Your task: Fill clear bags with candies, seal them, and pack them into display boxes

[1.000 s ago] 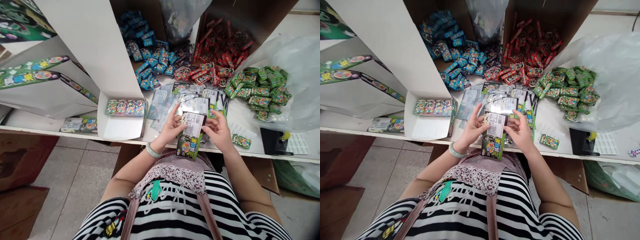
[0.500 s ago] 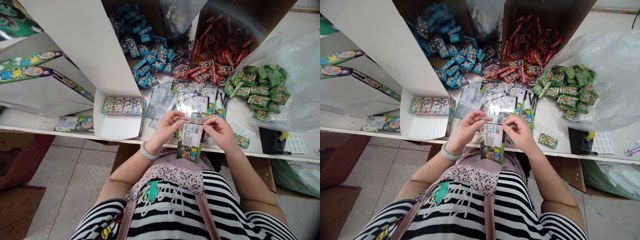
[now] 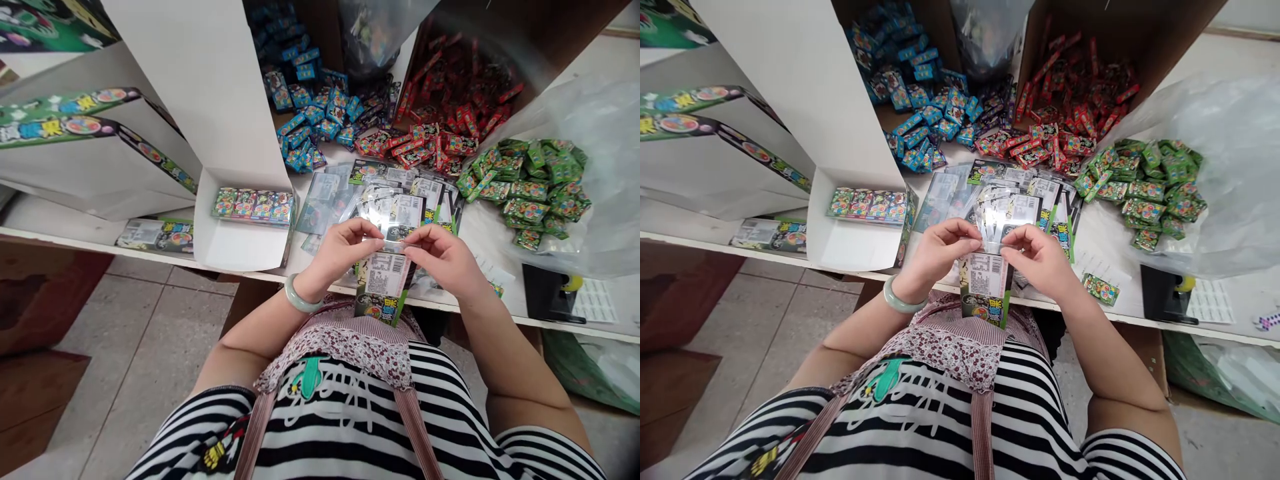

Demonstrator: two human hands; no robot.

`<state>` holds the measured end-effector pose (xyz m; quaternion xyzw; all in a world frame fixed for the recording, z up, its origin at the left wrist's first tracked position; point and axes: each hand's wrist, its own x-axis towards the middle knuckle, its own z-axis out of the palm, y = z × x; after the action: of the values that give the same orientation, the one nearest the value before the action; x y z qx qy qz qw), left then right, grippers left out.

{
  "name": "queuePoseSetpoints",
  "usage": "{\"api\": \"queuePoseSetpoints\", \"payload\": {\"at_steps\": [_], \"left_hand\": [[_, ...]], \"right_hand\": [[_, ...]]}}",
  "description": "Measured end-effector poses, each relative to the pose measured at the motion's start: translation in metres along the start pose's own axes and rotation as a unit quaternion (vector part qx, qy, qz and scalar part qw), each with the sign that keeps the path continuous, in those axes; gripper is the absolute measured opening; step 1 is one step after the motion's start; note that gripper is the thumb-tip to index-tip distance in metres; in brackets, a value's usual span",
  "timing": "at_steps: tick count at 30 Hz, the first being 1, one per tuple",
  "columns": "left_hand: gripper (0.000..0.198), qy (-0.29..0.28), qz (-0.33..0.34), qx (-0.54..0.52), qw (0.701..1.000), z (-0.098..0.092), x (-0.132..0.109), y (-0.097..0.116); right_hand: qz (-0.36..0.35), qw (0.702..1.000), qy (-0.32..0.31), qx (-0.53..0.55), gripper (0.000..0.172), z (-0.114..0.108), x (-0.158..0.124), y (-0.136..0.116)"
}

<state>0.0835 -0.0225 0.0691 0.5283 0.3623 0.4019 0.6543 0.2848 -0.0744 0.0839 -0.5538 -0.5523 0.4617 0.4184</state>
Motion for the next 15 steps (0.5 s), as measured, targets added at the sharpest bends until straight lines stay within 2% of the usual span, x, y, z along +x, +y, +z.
{"api": "queuePoseSetpoints", "payload": {"at_steps": [3,9,12,15], "left_hand": [[0.018,-0.023,0.021,0.006,1.000,-0.002,0.000,0.001],[0.016,-0.108,0.108,0.058,0.987,-0.020,-0.012,-0.010],[0.018,-0.114,0.105,0.071,0.985,-0.022,-0.013,-0.017],[0.021,-0.109,0.096,0.077,0.986,-0.016,-0.009,-0.020]], "right_hand": [[0.003,0.999,-0.022,-0.027,0.018,-0.002,0.002,-0.005],[-0.105,0.989,-0.034,-0.100,0.006,-0.002,-0.014,-0.002],[-0.145,0.981,-0.013,-0.131,0.002,0.000,-0.017,0.008],[-0.141,0.981,0.006,-0.133,0.003,0.008,-0.019,0.014]]}}
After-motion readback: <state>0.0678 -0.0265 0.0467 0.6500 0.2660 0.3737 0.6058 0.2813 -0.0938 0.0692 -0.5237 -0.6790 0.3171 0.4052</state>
